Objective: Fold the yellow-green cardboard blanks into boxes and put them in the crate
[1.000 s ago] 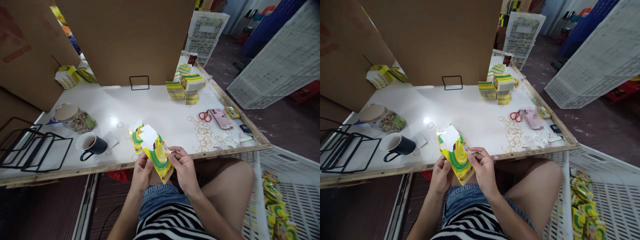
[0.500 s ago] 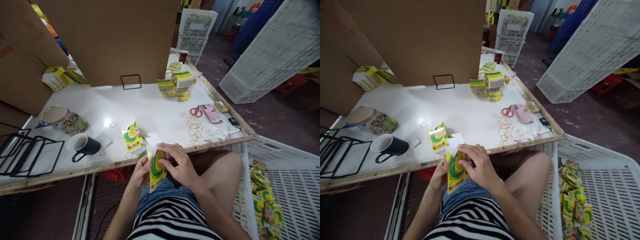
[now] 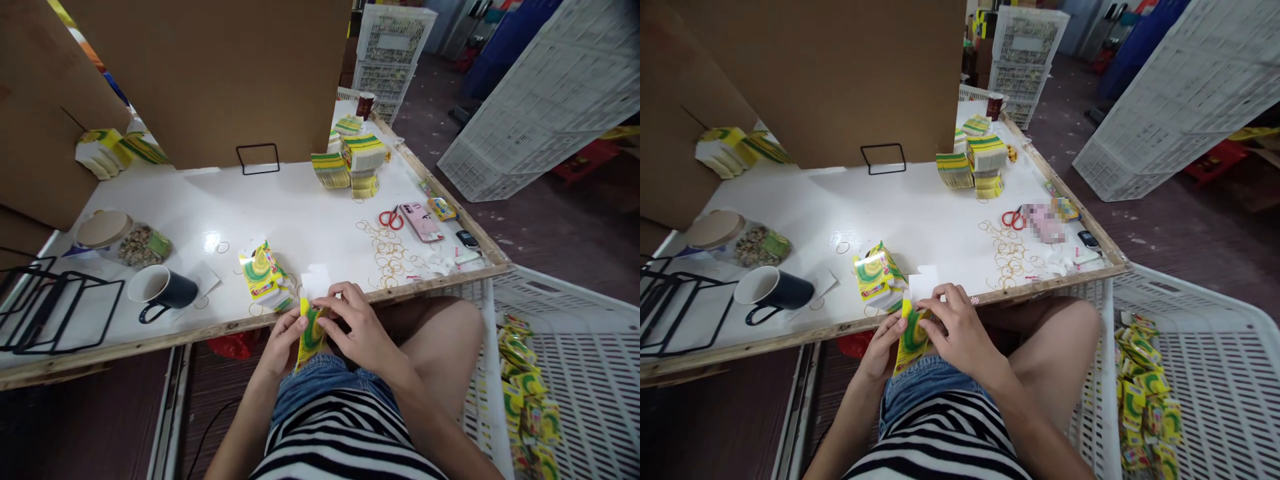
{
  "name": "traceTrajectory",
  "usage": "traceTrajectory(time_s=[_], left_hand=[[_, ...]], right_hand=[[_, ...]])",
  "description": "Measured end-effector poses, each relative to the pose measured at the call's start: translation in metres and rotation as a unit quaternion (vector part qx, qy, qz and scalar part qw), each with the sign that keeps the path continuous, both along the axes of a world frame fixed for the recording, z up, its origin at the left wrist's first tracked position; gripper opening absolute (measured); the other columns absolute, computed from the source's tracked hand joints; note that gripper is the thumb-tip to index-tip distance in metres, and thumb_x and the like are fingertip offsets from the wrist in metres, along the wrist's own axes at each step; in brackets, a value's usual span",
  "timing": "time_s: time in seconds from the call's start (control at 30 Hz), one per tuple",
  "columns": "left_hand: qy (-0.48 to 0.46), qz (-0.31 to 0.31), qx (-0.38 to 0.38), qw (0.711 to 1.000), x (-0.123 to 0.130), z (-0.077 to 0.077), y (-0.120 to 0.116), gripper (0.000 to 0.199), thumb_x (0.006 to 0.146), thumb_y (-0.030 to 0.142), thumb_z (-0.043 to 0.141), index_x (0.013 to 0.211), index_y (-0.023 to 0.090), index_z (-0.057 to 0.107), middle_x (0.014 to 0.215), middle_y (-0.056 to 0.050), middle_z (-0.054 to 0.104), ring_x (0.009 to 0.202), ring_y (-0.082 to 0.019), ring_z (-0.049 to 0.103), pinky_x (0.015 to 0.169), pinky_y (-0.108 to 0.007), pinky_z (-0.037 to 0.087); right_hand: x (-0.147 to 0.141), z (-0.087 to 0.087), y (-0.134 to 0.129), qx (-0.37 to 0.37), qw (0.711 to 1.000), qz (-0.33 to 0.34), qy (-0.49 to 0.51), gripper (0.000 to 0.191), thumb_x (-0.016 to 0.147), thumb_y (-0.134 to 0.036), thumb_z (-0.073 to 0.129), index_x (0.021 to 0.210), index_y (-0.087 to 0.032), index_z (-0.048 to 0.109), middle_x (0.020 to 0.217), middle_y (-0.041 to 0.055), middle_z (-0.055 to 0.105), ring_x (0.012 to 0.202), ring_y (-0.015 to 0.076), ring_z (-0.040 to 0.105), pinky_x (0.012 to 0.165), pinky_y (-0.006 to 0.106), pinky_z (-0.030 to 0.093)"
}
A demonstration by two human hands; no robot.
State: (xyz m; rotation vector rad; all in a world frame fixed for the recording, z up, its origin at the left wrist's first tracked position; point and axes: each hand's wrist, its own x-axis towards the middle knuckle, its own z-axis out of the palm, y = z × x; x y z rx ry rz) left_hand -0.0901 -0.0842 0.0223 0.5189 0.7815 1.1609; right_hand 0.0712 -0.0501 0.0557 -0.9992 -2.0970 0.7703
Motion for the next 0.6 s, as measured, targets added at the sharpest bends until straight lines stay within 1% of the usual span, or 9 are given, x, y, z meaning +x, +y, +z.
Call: traceTrajectory(time_s=[0.13, 0.23, 0.33, 0.43, 0.53, 0.6], left_hand=[[-0.005, -0.001, -0.003, 1.0, -0.0019, 0.0002, 0.0001, 0.041, 0.071, 0.041, 0.079, 0.104, 0.019, 0.073, 0.092, -0.008, 0.077, 0.102, -0.032, 0.068, 0.092, -0.042, 0.051], [0.008, -0.018, 0.012, 1.0, -0.0037, -0.0002, 0.0009, 0.044, 0.071, 0.041, 0.08, 0.107, 0.018, 0.073, 0.1, -0.01, 0.076, 0.107, -0.033, 0.066, 0.095, -0.041, 0.049], [0.017, -0.023, 0.012, 1.0, -0.0047, -0.0025, 0.0006, 0.045, 0.071, 0.042, 0.08, 0.109, 0.018, 0.073, 0.103, -0.01, 0.076, 0.107, -0.032, 0.066, 0.093, -0.039, 0.05], [0.016, -0.017, 0.005, 1.0, -0.0052, -0.0051, -0.0003, 0.048, 0.07, 0.042, 0.08, 0.111, 0.019, 0.072, 0.101, -0.01, 0.076, 0.104, -0.031, 0.068, 0.09, -0.038, 0.052], [0.012, -0.013, 0.007, 1.0, -0.0059, -0.0056, -0.0001, 0.049, 0.07, 0.041, 0.081, 0.113, 0.019, 0.071, 0.1, -0.01, 0.076, 0.102, -0.03, 0.068, 0.091, -0.038, 0.051], [0.012, -0.016, 0.011, 1.0, -0.0065, -0.005, 0.0007, 0.048, 0.07, 0.04, 0.081, 0.112, 0.019, 0.072, 0.104, -0.01, 0.076, 0.104, -0.029, 0.068, 0.093, -0.036, 0.05]], right_hand=[[-0.0001, -0.0009, 0.0016, -0.021, 0.999, -0.001, 0.025, 0.017, 0.088, -0.011, 0.059, 0.1, -0.021, 0.055, 0.1, 0.0069, 0.055, 0.099, 0.0229, 0.053, 0.085, 0.039, 0.05], [0.0004, -0.0008, 0.0024, -0.022, 1.0, 0.001, 0.011, 0.016, 0.086, -0.008, 0.06, 0.094, -0.02, 0.053, 0.097, 0.0063, 0.055, 0.096, 0.0225, 0.053, 0.084, 0.038, 0.049], [0.0007, -0.0002, 0.0035, -0.022, 1.0, 0.006, -0.021, 0.015, 0.085, -0.01, 0.063, 0.095, -0.019, 0.056, 0.097, 0.0071, 0.055, 0.097, 0.0237, 0.053, 0.085, 0.039, 0.049], [0.0006, -0.0008, 0.0044, -0.017, 0.999, 0.01, -0.04, 0.014, 0.086, -0.011, 0.063, 0.097, -0.019, 0.06, 0.098, 0.0077, 0.055, 0.097, 0.0243, 0.053, 0.085, 0.04, 0.049], [0.0009, -0.0027, 0.0048, 0.006, 1.0, 0.008, -0.021, 0.017, 0.086, -0.011, 0.063, 0.101, -0.019, 0.062, 0.098, 0.0077, 0.056, 0.097, 0.0239, 0.054, 0.085, 0.039, 0.049], [0.0016, -0.0039, 0.0049, 0.018, 1.0, 0.002, 0.006, 0.016, 0.087, -0.012, 0.063, 0.101, -0.02, 0.062, 0.098, 0.0073, 0.057, 0.096, 0.0232, 0.055, 0.084, 0.038, 0.049]])
